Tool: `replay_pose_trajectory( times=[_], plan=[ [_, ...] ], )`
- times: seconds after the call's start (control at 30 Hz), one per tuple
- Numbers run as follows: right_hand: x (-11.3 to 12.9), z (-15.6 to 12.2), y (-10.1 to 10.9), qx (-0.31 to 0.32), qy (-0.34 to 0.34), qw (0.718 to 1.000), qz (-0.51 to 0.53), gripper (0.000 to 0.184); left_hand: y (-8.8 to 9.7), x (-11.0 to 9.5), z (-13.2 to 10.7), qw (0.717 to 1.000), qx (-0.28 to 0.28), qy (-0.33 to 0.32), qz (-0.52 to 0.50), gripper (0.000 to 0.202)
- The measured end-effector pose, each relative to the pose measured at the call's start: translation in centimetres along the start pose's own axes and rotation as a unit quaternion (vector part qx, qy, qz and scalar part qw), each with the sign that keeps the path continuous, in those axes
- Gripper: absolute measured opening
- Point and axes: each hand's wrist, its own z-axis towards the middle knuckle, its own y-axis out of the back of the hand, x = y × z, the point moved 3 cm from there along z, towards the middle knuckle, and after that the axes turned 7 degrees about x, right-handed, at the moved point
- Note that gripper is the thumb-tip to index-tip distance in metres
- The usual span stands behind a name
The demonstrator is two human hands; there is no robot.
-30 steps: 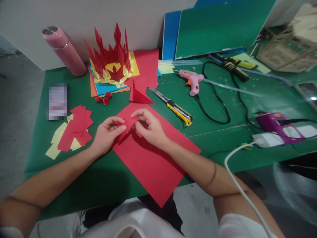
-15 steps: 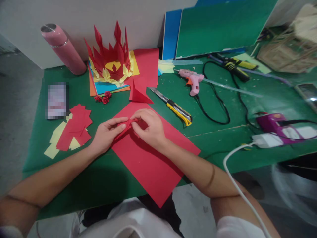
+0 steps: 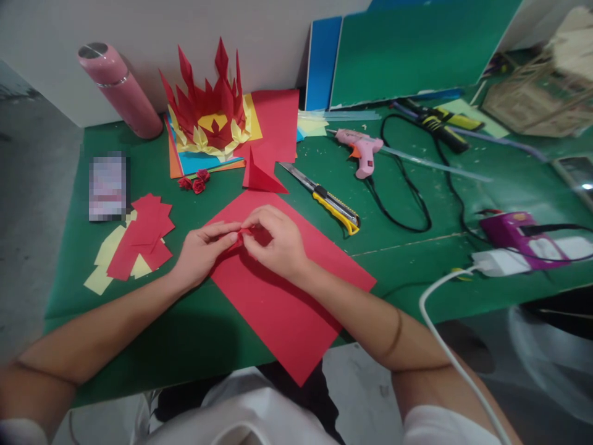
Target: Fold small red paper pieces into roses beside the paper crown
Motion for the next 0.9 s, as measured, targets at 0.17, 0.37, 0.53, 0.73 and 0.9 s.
replay_pose_trajectory(
  times=[0.17,0.37,0.53,0.73,0.9],
  plan=[
    [-0.35,-0.07,0.11,-0.003,-0.028,1.000,0.002,0.008,0.02,-0.11,-0.01,1.000,0.000,-0.010,0.009,0.027],
    [-0.20,-0.07,-0.05,0.006,0.032,0.999,-0.039,0.007,-0.17,-0.01,0.04,0.999,0.015,-0.008,-0.034,0.031],
    [-0.32,-0.08,-0.08,0.039,0.051,0.992,-0.105,0.006,-0.39,0.17,0.14,0.997,0.037,0.016,-0.072,0.036],
    [-0.18,-0.03,0.14,0.050,0.089,0.980,-0.168,0.006,-0.25,0.28,0.15,0.997,0.049,0.019,-0.059,0.041],
    [-0.18,-0.17,0.06,0.046,0.080,0.987,-0.131,0.004,-0.43,-0.05,-0.01,0.997,0.068,-0.029,0.017,0.046]
  ],
)
